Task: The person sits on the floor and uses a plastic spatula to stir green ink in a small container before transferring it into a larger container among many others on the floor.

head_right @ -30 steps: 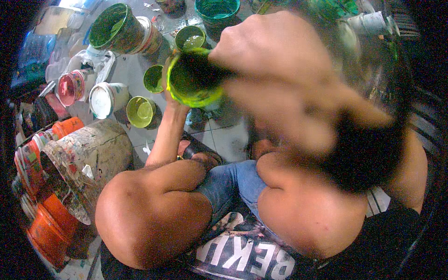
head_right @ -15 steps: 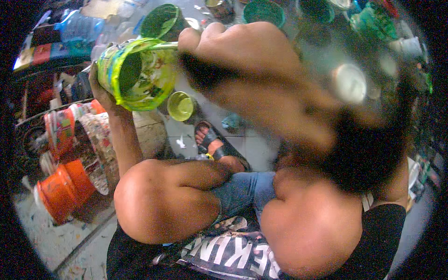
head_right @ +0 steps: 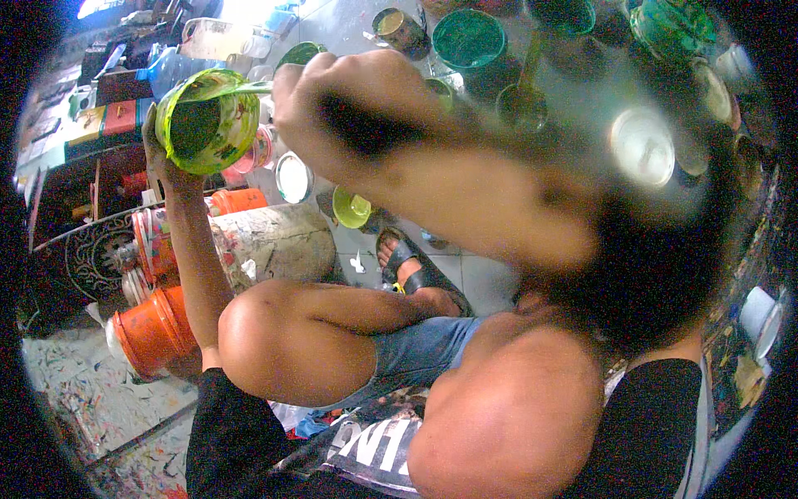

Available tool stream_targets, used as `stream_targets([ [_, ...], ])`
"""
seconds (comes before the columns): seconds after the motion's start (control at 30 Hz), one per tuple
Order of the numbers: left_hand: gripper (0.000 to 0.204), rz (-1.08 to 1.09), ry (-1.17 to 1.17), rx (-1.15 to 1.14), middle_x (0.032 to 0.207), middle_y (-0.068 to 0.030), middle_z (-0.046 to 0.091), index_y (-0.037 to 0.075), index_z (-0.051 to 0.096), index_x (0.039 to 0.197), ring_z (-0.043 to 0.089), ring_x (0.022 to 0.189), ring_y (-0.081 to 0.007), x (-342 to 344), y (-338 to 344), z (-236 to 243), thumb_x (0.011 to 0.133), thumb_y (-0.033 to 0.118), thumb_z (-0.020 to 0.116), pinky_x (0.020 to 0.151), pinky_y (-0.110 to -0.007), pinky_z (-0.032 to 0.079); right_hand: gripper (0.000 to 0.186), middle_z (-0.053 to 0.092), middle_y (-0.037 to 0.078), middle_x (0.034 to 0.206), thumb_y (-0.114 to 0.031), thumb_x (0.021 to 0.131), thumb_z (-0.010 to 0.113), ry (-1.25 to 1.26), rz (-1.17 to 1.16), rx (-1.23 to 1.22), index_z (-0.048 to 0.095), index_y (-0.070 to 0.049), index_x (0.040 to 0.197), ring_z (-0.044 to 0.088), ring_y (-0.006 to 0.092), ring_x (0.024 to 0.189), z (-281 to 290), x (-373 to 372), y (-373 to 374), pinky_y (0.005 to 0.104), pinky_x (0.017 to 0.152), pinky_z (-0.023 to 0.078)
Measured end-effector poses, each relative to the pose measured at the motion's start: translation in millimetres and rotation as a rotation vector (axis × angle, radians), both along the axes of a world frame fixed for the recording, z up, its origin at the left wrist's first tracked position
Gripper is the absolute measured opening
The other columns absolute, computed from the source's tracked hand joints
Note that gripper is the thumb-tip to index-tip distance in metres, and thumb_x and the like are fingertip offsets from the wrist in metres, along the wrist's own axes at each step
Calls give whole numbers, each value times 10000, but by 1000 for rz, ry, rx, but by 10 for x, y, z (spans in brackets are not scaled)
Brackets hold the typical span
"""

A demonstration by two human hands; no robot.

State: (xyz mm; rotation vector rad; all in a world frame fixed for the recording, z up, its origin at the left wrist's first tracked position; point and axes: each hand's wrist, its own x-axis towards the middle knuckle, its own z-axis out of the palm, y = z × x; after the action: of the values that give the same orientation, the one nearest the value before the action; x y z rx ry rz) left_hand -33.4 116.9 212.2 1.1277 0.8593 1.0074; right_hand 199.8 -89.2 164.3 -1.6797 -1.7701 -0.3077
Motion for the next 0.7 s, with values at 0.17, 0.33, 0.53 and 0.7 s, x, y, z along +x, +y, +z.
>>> stream_targets([
  [0.17, 413, -109, 21, 15, 1168, -144, 639, -5, 573, 1176, 627, 1081, -248, 135, 234, -107, 958, 331, 475, 997, -414, 467, 98, 603, 88, 712, -95, 790, 580, 62, -15, -84, 539, -57, 870, 663, 251, 584, -267, 191, -137, 350, 473, 516],
  [0.33, 368, -174, 53, -32, 1139, -126, 647, 9, 581, 1145, 634, 1059, -238, 188, 409, -232, 959, 310, 482, 974, -394, 483, 81, 627, 93, 715, -103, 790, 586, 97, -15, -76, 558, -62, 854, 669, 243, 577, -422, 247, -116, 341, 472, 524],
  [0.53, 420, -107, 55, -51, 1210, -149, 624, 27, 585, 1188, 582, 1145, -295, 303, 339, -497, 964, 349, 435, 1040, -462, 426, 61, 661, 100, 700, -118, 786, 599, 17, -108, -6, 588, -68, 819, 679, 231, 558, -395, 124, 190, 329, 464, 535],
  [0.7, 422, -159, -107, -44, 1226, -137, 601, 8, 557, 1221, 578, 1150, -263, 396, 201, -606, 951, 323, 482, 1024, -424, 440, 98, 701, 136, 773, -110, 778, 611, 26, -165, -170, 647, -43, 840, 708, 244, 661, -232, 154, 394, 347, 554, 572],
])
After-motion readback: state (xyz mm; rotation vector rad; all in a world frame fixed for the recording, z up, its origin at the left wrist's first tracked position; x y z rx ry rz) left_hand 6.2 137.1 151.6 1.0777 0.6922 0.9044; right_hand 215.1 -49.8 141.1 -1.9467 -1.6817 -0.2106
